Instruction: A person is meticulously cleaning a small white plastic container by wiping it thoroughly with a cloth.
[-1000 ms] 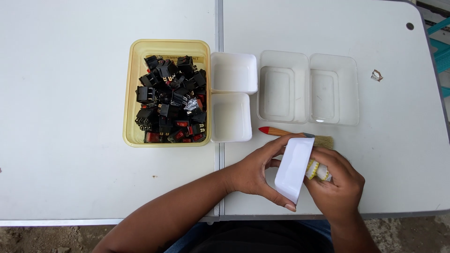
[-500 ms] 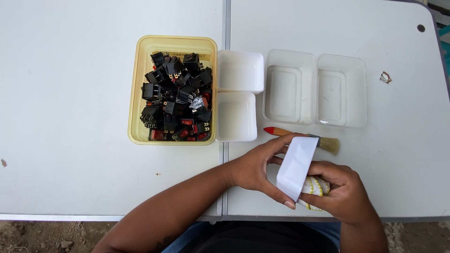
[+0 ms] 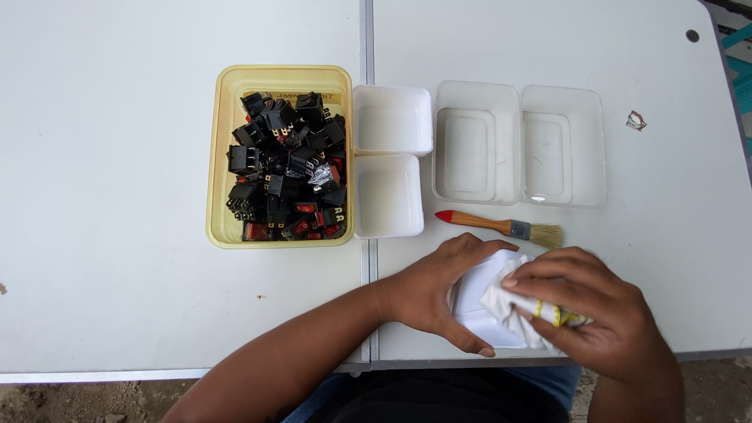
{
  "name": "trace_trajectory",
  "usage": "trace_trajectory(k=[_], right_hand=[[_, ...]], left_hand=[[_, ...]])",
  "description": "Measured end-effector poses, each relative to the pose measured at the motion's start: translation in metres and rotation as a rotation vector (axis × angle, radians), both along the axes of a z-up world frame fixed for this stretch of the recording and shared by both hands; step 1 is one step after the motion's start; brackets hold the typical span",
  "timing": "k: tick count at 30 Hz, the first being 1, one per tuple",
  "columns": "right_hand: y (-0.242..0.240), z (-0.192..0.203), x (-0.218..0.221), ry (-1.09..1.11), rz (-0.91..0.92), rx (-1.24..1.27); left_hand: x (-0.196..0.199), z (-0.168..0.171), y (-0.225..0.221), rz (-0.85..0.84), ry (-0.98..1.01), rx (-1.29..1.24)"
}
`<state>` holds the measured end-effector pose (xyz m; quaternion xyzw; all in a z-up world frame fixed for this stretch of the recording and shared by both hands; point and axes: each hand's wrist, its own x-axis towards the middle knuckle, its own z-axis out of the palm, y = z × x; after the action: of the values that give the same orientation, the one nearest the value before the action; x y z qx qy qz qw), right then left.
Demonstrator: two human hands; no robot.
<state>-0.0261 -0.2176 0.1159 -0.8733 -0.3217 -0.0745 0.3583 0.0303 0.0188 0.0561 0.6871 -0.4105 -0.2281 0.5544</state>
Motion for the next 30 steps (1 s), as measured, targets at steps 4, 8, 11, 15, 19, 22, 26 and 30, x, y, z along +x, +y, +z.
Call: trace_trajectory(k=[4, 8, 11, 15, 19, 22, 26, 30], right_hand=[[0.003, -0.006, 0.016, -0.161, -0.324, -0.061], [0.006, -0.009, 0.0, -0.064, 0.072, 0.02], [0.007, -0.014, 0.005, -0.122, -0.042, 0.037], [0.004, -0.018, 0.01, -0.154, -0.181, 0.062], [0.002, -0.019, -0.001, -0.099, 0.115, 0.137], [-0.002, -0.025, 0.007, -0.147, -0.172, 0.123], [0.003, -0.012, 0.003, -0.089, -0.05, 0.122], [0.002, -0.019, 0.004, -0.157, -0.154, 0.085]], left_hand=[[0.001, -0.006, -0.001, 0.031, -0.079, 0.011], [0.002, -0.017, -0.005, 0.013, -0.14, 0.013], [0.003, -0.009, -0.001, 0.03, -0.109, 0.02], [0.005, -0.009, 0.001, 0.052, -0.161, -0.004], [0.006, -0.01, 0.002, 0.057, -0.108, -0.008], [0.004, -0.006, 0.003, 0.025, -0.066, -0.023], [0.008, -0.009, 0.002, 0.04, -0.115, -0.002], [0.01, 0.0, 0.005, 0.07, -0.102, -0.033]])
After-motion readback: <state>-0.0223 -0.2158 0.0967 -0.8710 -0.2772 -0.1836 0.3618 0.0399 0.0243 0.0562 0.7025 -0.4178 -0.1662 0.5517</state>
